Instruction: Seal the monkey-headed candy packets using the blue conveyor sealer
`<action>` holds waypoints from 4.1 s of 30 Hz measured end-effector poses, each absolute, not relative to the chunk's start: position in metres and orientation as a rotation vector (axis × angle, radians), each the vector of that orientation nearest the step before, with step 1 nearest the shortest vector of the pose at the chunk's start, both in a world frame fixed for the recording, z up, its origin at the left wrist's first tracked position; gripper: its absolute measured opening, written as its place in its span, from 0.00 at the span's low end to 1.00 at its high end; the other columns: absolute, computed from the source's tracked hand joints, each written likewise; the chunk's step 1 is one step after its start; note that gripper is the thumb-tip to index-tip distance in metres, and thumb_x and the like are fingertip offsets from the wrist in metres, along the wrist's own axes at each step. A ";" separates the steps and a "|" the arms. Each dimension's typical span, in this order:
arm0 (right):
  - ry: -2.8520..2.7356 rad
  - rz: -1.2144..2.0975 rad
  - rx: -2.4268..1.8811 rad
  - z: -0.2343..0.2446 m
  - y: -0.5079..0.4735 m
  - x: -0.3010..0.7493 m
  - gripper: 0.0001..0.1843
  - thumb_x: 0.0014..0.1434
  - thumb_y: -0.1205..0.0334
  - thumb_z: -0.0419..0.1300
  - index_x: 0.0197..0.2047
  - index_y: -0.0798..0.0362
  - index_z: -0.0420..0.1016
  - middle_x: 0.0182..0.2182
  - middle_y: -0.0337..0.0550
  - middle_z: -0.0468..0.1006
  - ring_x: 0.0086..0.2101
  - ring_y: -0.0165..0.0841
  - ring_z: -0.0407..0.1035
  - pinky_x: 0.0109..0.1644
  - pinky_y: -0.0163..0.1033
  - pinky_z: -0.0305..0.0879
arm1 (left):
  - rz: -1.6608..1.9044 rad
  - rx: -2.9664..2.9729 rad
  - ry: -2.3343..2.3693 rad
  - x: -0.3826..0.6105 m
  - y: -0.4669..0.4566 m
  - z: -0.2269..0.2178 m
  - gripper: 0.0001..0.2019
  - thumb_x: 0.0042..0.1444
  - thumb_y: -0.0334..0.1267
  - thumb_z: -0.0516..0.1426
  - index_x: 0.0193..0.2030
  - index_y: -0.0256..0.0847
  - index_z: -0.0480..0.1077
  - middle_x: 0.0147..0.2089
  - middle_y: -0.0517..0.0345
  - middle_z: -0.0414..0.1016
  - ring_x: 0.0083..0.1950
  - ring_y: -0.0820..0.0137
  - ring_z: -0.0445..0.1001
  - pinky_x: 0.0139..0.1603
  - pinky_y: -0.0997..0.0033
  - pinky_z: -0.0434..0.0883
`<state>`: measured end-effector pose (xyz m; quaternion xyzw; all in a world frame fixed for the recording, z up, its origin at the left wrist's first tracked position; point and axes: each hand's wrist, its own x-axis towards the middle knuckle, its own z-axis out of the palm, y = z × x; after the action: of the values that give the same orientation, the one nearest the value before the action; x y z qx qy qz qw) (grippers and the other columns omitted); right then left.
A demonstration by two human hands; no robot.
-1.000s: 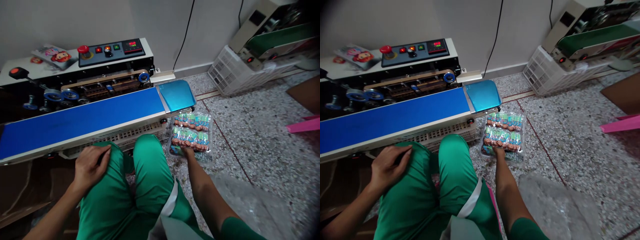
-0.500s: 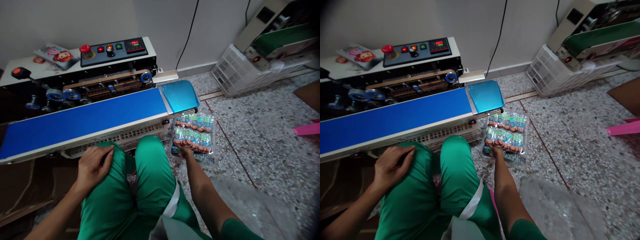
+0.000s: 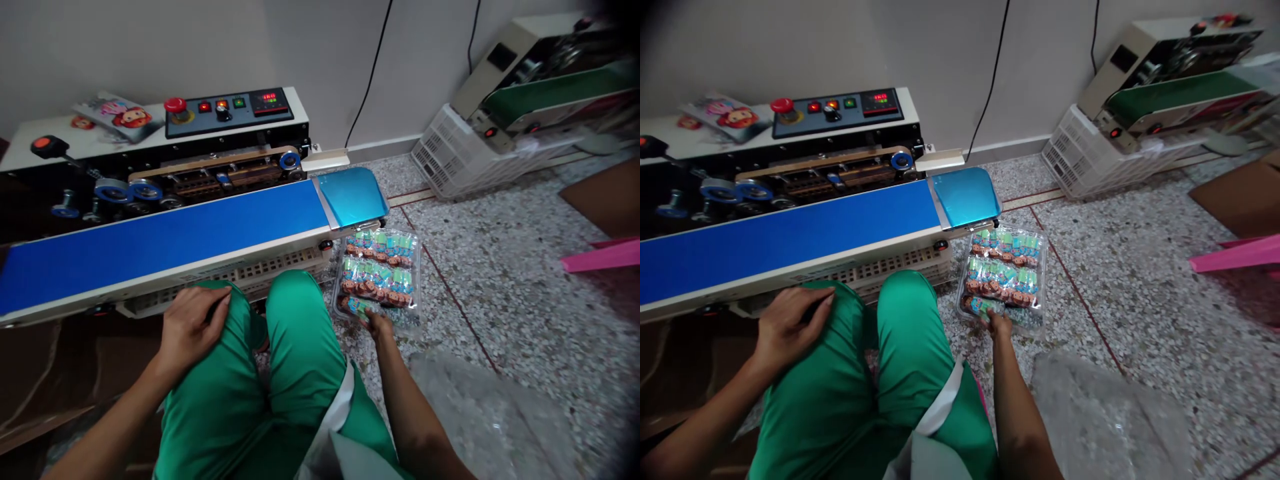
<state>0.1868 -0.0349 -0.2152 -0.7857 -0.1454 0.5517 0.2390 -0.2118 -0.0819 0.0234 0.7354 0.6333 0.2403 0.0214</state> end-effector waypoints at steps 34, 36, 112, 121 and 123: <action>-1.611 1.512 -0.532 0.114 0.122 -0.010 0.35 0.50 0.34 0.54 0.55 0.46 0.67 0.49 0.43 0.73 0.46 0.38 0.67 0.41 0.38 0.66 | 1.404 0.928 1.119 -0.166 0.038 0.071 0.23 0.39 0.38 0.66 0.43 0.36 0.67 0.29 0.60 0.74 0.26 0.71 0.72 0.29 0.70 0.70; -1.511 1.660 -0.495 0.092 0.128 -0.025 0.30 0.53 0.35 0.52 0.51 0.48 0.71 0.47 0.43 0.74 0.47 0.37 0.67 0.46 0.40 0.65 | 1.434 0.885 1.074 -0.171 0.052 0.069 0.22 0.38 0.37 0.67 0.41 0.36 0.68 0.30 0.57 0.75 0.28 0.69 0.74 0.32 0.69 0.71; -1.427 0.699 -1.554 -0.001 0.222 0.004 0.20 0.50 0.47 0.57 0.33 0.57 0.76 0.26 0.47 0.77 0.27 0.36 0.67 0.31 0.37 0.59 | 1.847 0.702 1.062 -0.192 0.087 0.057 0.13 0.42 0.35 0.66 0.38 0.39 0.75 0.37 0.57 0.80 0.38 0.66 0.77 0.46 0.65 0.73; -1.658 0.608 -1.525 0.000 0.221 -0.024 0.19 0.56 0.52 0.51 0.38 0.58 0.75 0.29 0.49 0.77 0.30 0.37 0.69 0.35 0.39 0.60 | 1.809 0.666 1.076 -0.192 0.084 0.050 0.08 0.41 0.35 0.67 0.29 0.37 0.75 0.33 0.58 0.80 0.35 0.68 0.77 0.42 0.67 0.74; -1.737 0.558 -1.497 0.005 0.215 -0.028 0.19 0.57 0.54 0.50 0.41 0.58 0.74 0.32 0.51 0.78 0.34 0.38 0.70 0.39 0.41 0.61 | 1.789 0.654 1.071 -0.191 0.084 0.049 0.09 0.40 0.35 0.67 0.30 0.37 0.75 0.34 0.58 0.80 0.34 0.68 0.77 0.41 0.67 0.74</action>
<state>-0.0281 0.2146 0.0046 -0.5866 -0.6804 0.2186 0.3810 -0.1912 0.0840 0.0490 0.2655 0.4353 0.7269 0.4600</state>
